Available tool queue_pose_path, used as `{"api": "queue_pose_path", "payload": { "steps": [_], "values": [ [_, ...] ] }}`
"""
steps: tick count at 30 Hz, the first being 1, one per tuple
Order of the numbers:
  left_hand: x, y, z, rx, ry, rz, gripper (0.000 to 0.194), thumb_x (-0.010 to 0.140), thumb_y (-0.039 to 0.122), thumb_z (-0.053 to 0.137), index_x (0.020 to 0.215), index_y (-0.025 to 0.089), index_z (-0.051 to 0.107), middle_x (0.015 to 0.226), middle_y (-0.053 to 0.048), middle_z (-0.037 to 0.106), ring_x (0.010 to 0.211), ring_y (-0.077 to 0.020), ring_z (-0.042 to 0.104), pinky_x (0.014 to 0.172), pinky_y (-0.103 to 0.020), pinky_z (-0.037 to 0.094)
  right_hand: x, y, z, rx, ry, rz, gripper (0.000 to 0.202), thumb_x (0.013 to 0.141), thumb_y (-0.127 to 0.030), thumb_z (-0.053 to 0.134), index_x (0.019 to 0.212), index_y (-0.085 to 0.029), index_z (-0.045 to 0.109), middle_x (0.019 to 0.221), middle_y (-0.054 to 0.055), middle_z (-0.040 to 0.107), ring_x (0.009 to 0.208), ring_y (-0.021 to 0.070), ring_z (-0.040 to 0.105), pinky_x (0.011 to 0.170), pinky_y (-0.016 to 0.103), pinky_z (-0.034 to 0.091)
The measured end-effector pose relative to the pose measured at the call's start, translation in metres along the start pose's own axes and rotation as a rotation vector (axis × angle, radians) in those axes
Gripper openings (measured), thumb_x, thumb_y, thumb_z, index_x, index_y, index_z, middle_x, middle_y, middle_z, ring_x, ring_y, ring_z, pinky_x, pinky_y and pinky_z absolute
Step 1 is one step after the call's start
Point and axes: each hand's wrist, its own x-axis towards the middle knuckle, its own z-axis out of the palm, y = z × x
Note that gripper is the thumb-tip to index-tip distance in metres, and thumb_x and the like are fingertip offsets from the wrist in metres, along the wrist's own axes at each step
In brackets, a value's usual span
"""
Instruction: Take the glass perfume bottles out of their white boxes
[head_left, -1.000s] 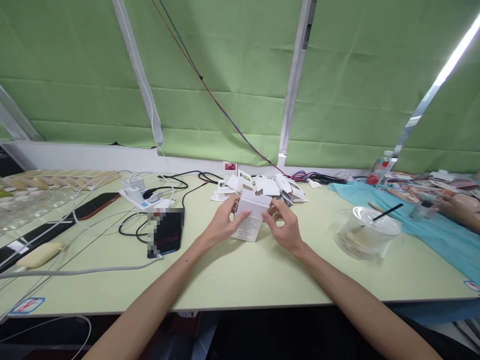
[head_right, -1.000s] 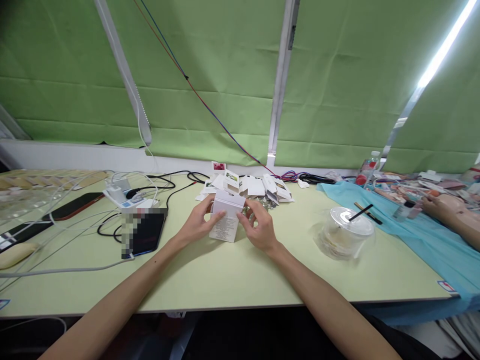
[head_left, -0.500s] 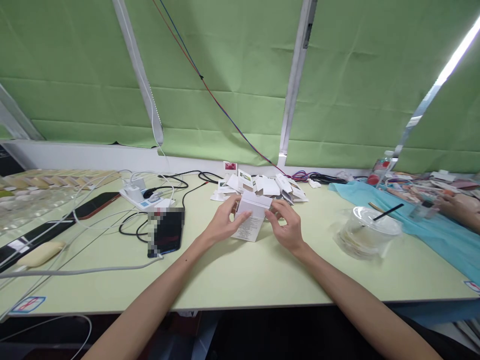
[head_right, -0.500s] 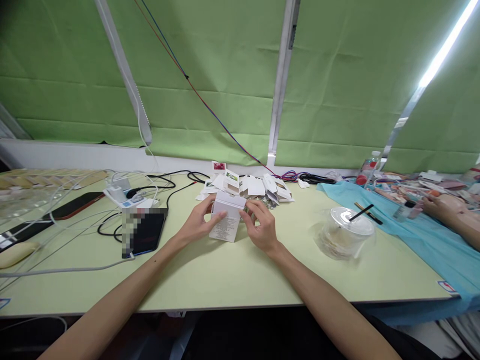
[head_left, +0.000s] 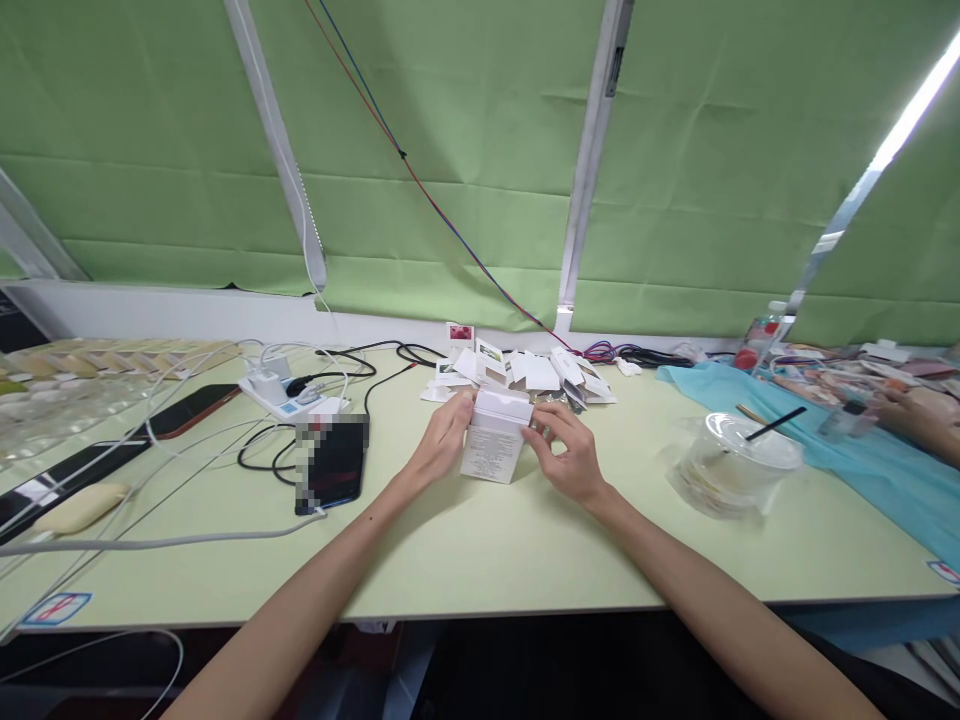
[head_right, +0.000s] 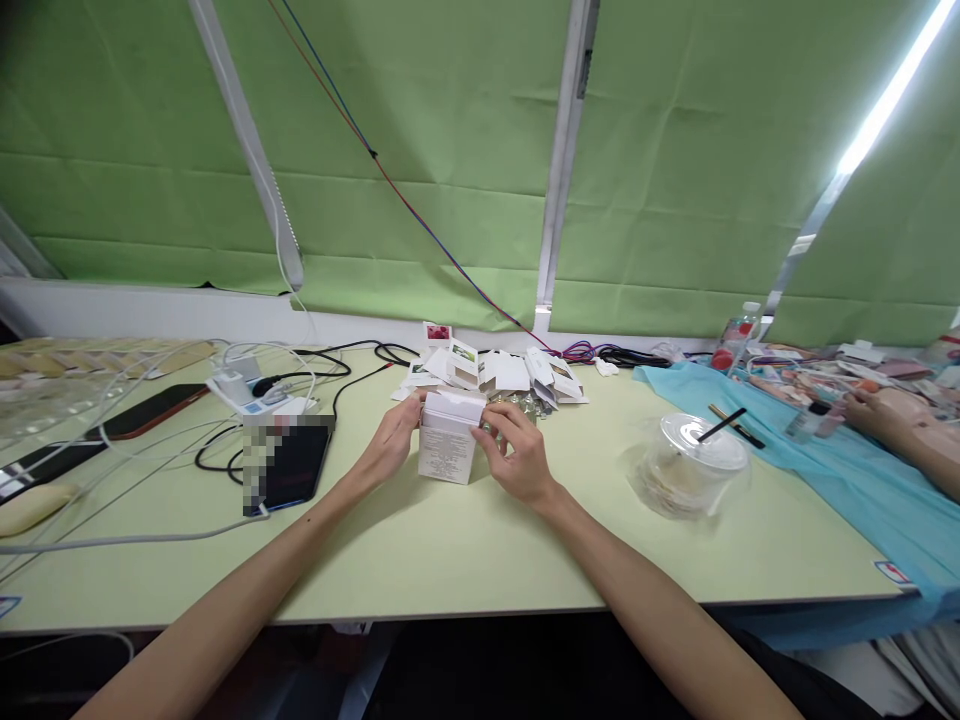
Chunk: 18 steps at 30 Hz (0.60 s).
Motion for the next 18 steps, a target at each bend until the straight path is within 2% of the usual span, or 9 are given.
{"api": "queue_pose_path", "payload": {
  "steps": [8,18],
  "values": [
    [0.0043,0.0049,-0.0008,-0.114,0.042,-0.197,0.060,0.098,0.066,0.029,0.103,0.017,0.064,0.104,-0.008,0.069,0.092,-0.0214,0.061,0.080,-0.030,0.047,0.0016,-0.0017,-0.0008,0.017,-0.045,0.007,0.010,0.094,-0.021,0.060,0.101,-0.020,0.067,0.101,0.010,0.065,0.065,0.0130,0.060,0.048,0.027,0.052],
    [0.0047,0.0072,-0.0039,-0.087,-0.019,-0.168,0.039,0.097,0.052,0.040,0.097,0.019,0.060,0.091,-0.003,0.059,0.079,-0.0169,0.049,0.069,-0.026,0.041,0.0014,-0.0006,-0.0016,0.035,-0.076,0.015,0.011,0.093,-0.022,0.061,0.102,-0.019,0.067,0.102,0.010,0.066,0.066,0.0126,0.059,0.050,0.026,0.052]
  ]
}}
